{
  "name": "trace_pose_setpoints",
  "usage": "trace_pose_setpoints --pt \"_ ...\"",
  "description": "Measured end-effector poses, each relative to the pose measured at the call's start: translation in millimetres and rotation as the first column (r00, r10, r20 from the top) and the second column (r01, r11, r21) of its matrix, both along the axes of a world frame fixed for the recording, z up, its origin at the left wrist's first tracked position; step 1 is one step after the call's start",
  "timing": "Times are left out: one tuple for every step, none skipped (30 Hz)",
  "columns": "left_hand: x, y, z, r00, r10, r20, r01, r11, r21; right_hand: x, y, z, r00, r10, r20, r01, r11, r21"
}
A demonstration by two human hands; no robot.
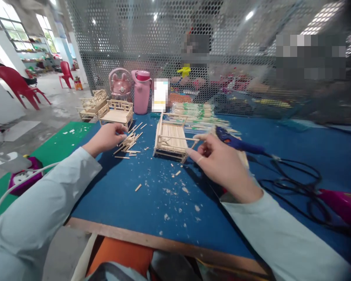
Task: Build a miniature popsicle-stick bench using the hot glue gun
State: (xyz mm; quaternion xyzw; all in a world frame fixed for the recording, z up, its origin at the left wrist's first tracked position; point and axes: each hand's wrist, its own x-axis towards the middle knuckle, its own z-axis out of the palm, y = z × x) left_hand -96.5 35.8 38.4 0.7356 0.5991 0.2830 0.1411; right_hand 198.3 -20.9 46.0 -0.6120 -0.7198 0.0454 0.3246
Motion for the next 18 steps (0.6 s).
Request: trace_pose_setpoints --pt "-1.8 -0.5 -1.9 0.998 -0.011 -0.063 0.011 1.000 -0.010 -1.2 1.4 -6.1 1.000 0.012 -0.001 -0.012 1.000 -0.017" --pt "-2.4 -1.1 -3.6 0.993 -0.033 -0.116 0.030 0.999 -0.025 -1.9 3.7 -11.0 1.000 0.029 -0.006 -0.030 0.999 -0.018" --pt "-2.1 -2.0 -4.7 0.985 -0.063 -0.159 0.056 0.997 -0.046 -2.1 6.2 -14.7 0.999 0.050 -0.014 -0.050 0.999 -0.010" --pt "-1.1 -2.9 -5.1 0.976 -0.097 -0.196 0.085 0.994 -0.070 -2.1 8.4 -17.3 0.997 0.069 -0.023 -0.069 0.998 0.004" --pt "0.2 -4.1 -4.9 0.966 -0.128 -0.224 0.109 0.990 -0.095 -2.0 10.2 -18.8 0.996 0.080 -0.033 -0.079 0.997 0.023" --pt "1.8 -5.3 -4.4 0.957 -0.157 -0.243 0.131 0.984 -0.117 -1.8 11.5 -19.6 0.996 0.084 -0.041 -0.083 0.996 0.040" --pt "3.6 -6.7 -3.9 0.948 -0.186 -0.258 0.153 0.978 -0.144 -1.6 12.5 -20.0 0.995 0.085 -0.045 -0.083 0.995 0.052" --pt "5.4 -8.1 -3.7 0.939 -0.215 -0.270 0.172 0.970 -0.172 -1.6 13.4 -20.2 0.995 0.084 -0.050 -0.080 0.995 0.061" --pt "7.5 -9.6 -4.0 0.931 -0.237 -0.279 0.185 0.962 -0.200 -1.7 14.4 -20.3 0.995 0.082 -0.054 -0.078 0.995 0.067" --pt "9.7 -11.0 -4.9 0.924 -0.253 -0.288 0.193 0.956 -0.222 -1.9 15.3 -20.6 0.995 0.079 -0.059 -0.075 0.995 0.070" --pt "12.0 -12.3 -6.6 0.918 -0.262 -0.297 0.196 0.952 -0.236 -2.1 16.2 -21.1 0.995 0.075 -0.067 -0.071 0.995 0.067" --pt "14.3 -13.5 -8.7 0.914 -0.266 -0.307 0.196 0.951 -0.239 -2.3 17.1 -21.8 0.994 0.071 -0.079 -0.066 0.996 0.059" --pt "16.5 -14.5 -11.1 0.910 -0.265 -0.319 0.197 0.953 -0.230 -2.4 17.6 -22.5 0.993 0.065 -0.098 -0.060 0.997 0.051" --pt "18.5 -15.4 -13.5 0.906 -0.261 -0.333 0.199 0.957 -0.211 -2.2 17.8 -23.2 0.991 0.057 -0.123 -0.052 0.998 0.042" --pt "20.2 -16.3 -15.5 0.900 -0.260 -0.350 0.203 0.961 -0.190 -1.8 17.4 -23.8 0.987 0.048 -0.154 -0.043 0.998 0.038" --pt "21.9 -17.4 -17.0 0.893 -0.260 -0.368 0.209 0.963 -0.172 -1.2 16.4 -24.1 0.981 0.042 -0.188 -0.035 0.999 0.041" --pt "23.5 -18.8 -17.7 0.886 -0.260 -0.384 0.215 0.964 -0.158 -0.5 14.9 -24.0 0.974 0.037 -0.222 -0.026 0.998 0.052" --pt "25.4 -20.8 -17.4 0.880 -0.256 -0.399 0.217 0.966 -0.140 0.0 12.7 -23.4 0.967 0.034 -0.254 -0.016 0.997 0.071"
